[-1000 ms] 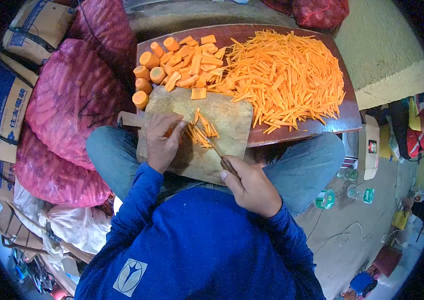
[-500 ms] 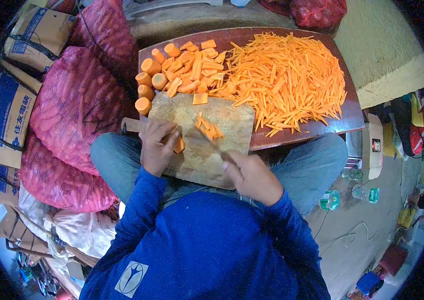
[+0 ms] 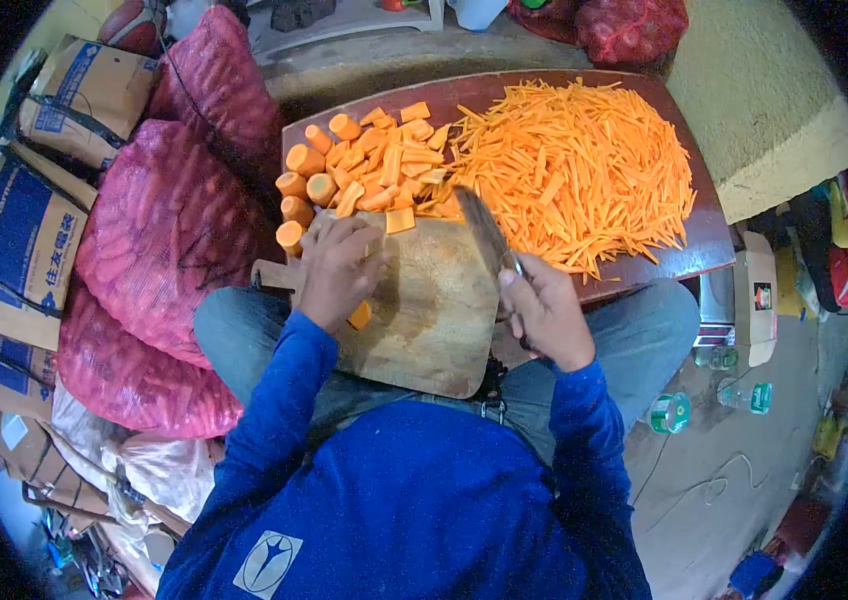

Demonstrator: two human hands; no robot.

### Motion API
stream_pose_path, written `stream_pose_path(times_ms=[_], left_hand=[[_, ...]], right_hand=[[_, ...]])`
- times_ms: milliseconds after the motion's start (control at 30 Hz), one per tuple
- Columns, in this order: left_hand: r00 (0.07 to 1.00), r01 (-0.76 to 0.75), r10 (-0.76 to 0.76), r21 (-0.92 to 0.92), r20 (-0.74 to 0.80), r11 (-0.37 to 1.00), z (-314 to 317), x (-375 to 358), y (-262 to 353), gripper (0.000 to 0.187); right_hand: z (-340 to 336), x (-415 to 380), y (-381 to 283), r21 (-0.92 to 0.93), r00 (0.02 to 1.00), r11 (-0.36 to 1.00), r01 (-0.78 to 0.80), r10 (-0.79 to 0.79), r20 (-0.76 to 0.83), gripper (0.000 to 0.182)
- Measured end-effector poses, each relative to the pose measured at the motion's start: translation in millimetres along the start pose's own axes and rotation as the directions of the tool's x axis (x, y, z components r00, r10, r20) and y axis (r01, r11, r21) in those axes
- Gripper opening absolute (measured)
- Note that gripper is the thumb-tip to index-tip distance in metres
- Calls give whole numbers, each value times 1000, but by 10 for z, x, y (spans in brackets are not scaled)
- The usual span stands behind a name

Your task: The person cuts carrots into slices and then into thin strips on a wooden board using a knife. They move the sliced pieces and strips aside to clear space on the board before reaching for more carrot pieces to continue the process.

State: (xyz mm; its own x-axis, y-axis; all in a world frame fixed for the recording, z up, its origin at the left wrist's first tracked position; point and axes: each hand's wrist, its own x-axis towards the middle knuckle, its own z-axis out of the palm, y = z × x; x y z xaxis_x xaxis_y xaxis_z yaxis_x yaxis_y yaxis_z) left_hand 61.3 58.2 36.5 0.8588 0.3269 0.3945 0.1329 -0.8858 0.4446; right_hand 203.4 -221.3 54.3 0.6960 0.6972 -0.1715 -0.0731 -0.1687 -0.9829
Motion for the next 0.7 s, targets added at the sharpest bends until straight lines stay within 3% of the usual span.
stream_pose_path(times_ms=[100,200,333,433,700], left_hand=[[996,-85,84,45,34,995,197,183,-102,27],[999,-32,32,17,37,999,278,243,-121,27],[996,-53,48,67,72,996,263,260,-126,26],[994,-93,92,7,62,996,276,276,-144,25],[993,-110,112,-51,44,993,360,348,-196,16]], right_hand=[[37,-59,-3,166,996,983,-81,73,50,26],[-35,-52,0,198,986,974,-111,82,146,28],[-113,-1,55,204,982,968,-146,117,149,17],[-126,39,106,196,986,972,-128,103,134,13],[-104,19,58,254,981,959,-123,79,175,16]])
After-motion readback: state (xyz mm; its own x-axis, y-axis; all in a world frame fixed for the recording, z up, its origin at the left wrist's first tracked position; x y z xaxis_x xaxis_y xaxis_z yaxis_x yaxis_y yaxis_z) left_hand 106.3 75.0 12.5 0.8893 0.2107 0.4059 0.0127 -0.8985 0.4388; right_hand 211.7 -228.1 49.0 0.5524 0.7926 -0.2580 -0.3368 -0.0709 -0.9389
